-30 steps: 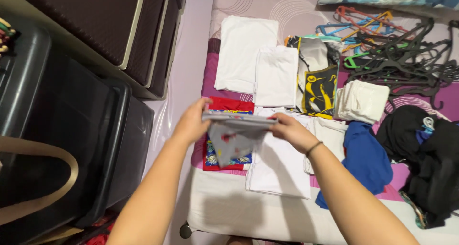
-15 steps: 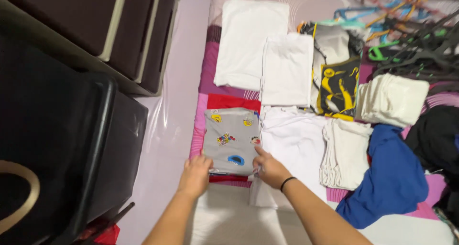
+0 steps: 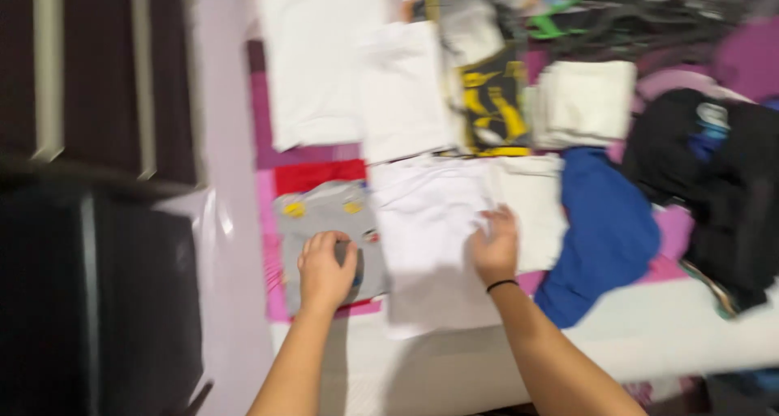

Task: Fold and organize various clothing items including shirts and underwear on a bed.

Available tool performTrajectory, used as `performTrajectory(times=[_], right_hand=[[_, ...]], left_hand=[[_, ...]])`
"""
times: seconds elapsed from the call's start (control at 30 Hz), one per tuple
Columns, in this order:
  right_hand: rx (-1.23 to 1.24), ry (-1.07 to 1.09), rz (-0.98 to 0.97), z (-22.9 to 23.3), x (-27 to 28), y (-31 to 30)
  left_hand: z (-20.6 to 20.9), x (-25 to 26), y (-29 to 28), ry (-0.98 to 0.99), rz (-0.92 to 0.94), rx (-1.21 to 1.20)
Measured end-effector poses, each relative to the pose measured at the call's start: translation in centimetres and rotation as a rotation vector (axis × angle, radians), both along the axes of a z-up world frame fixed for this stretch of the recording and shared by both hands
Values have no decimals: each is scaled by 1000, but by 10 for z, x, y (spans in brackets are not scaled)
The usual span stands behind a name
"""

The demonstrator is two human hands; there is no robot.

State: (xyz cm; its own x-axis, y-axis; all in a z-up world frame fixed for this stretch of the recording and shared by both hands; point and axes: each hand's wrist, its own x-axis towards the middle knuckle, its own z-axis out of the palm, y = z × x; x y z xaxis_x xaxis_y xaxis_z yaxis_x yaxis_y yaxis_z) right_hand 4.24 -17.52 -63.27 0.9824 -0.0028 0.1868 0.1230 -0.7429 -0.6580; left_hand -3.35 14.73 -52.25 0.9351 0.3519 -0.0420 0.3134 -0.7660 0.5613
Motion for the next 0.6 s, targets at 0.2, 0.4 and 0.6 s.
performTrajectory(times=[0.2, 0.4, 0.6], right_hand=[[-73, 84, -735, 14, -1, -149], [710, 692, -1154, -54, -25, -263], [608, 570, -982, -60, -34, -279]], left_hand=[[5, 50, -75, 42, -133, -346], [5, 36, -147, 236, -160, -390], [0, 0, -204, 308, -103, -532]])
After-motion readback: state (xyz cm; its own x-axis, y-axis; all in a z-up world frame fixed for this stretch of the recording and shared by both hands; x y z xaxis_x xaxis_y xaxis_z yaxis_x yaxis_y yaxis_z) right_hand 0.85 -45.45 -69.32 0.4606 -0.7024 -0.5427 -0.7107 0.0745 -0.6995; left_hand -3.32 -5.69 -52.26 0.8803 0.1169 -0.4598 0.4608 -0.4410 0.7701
